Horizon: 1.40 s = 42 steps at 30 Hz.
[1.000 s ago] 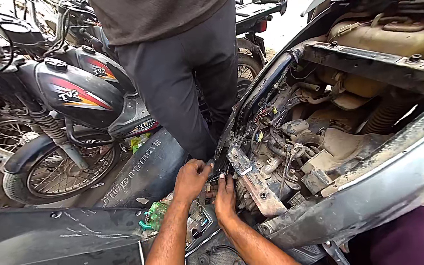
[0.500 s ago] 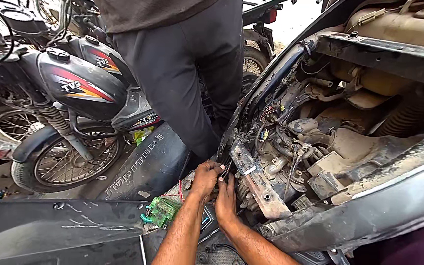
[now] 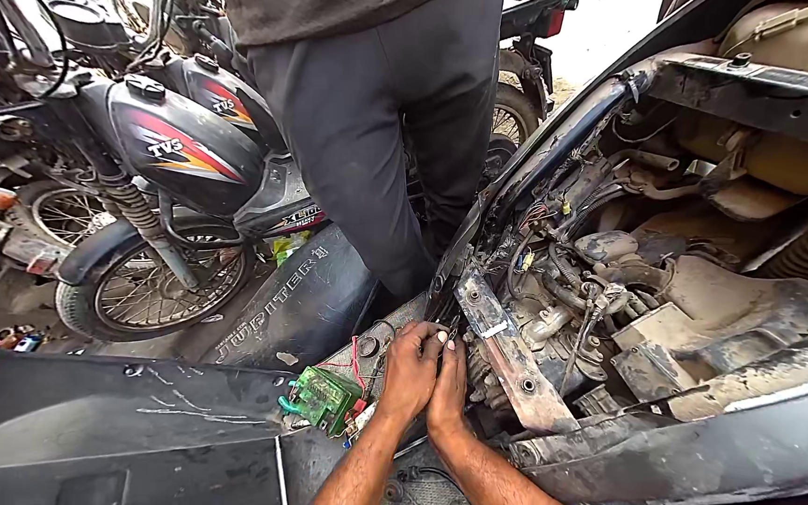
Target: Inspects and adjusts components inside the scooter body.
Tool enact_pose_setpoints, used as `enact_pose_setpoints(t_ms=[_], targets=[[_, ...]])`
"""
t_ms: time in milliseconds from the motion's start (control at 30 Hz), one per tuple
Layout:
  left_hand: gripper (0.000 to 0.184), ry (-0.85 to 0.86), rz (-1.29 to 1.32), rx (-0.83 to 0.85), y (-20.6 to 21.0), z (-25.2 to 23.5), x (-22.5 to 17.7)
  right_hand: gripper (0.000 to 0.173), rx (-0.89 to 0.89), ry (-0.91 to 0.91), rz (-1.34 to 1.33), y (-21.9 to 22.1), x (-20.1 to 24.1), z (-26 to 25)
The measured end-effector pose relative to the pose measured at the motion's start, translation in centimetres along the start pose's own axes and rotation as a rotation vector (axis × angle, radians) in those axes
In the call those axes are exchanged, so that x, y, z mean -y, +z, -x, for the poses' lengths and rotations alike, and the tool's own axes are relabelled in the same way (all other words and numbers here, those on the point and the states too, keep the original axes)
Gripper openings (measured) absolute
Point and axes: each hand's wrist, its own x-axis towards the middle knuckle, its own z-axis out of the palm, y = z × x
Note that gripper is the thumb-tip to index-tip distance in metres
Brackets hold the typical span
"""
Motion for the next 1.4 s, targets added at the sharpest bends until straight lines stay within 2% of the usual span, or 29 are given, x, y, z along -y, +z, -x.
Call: enact_pose_setpoints(t_ms=[100, 167, 300, 433, 633, 833, 1033, 1267, 1400], targets=[[0.019, -0.058, -0.099, 0.126, -1.4, -1.4, -0.7, 0.059, 0.001, 0.036, 0.032, 0.1, -0.4, 0.1], [0.030, -0.099, -0.226, 0.171, -1.6, -2.5, -1.6, 0.054, 0.008, 0.045, 0.001, 0.2, -0.6, 0.1], [0.041, -0.164, -0.438, 0.297, -1.5, -3.8, -2.7, 0.053, 0.038, 0.057, -0.068, -0.1, -0.1, 0.2], [0.042, -0.044, -0.394, 0.400, -1.6, -3.8, -1.3, 0.056, 0.036, 0.049, -0.084, -0.3, 0.0, 0.0], [0.043, 0.228, -0.502, 0.375, -1.0, -2.7, -0.1, 0.063, -0.035, 0.033, -0.109, -0.2, -0.5, -0.3], [0.042, 0.354, -0.653, 0.302, -0.9, -1.1, -0.4, 0.058, -0.056, -0.014, -0.118, -0.3, 0.5, 0.0], [0.041, 0.386, -0.735, 0.303, -1.1, -0.2, -0.5, 0.056, -0.015, -0.011, -0.194, -0.4, 0.3, 0.4], [0.044, 0.412, -0.782, 0.321, -1.6, 0.0, -0.1, 0.075, 0.043, 0.242, -0.349, 0.1, 2.8, 0.8], [0.046, 0.399, -0.749, 0.351, -1.6, 0.3, 0.0, 0.068, 0.039, 0.206, -0.342, 0.0, 2.9, 0.7]])
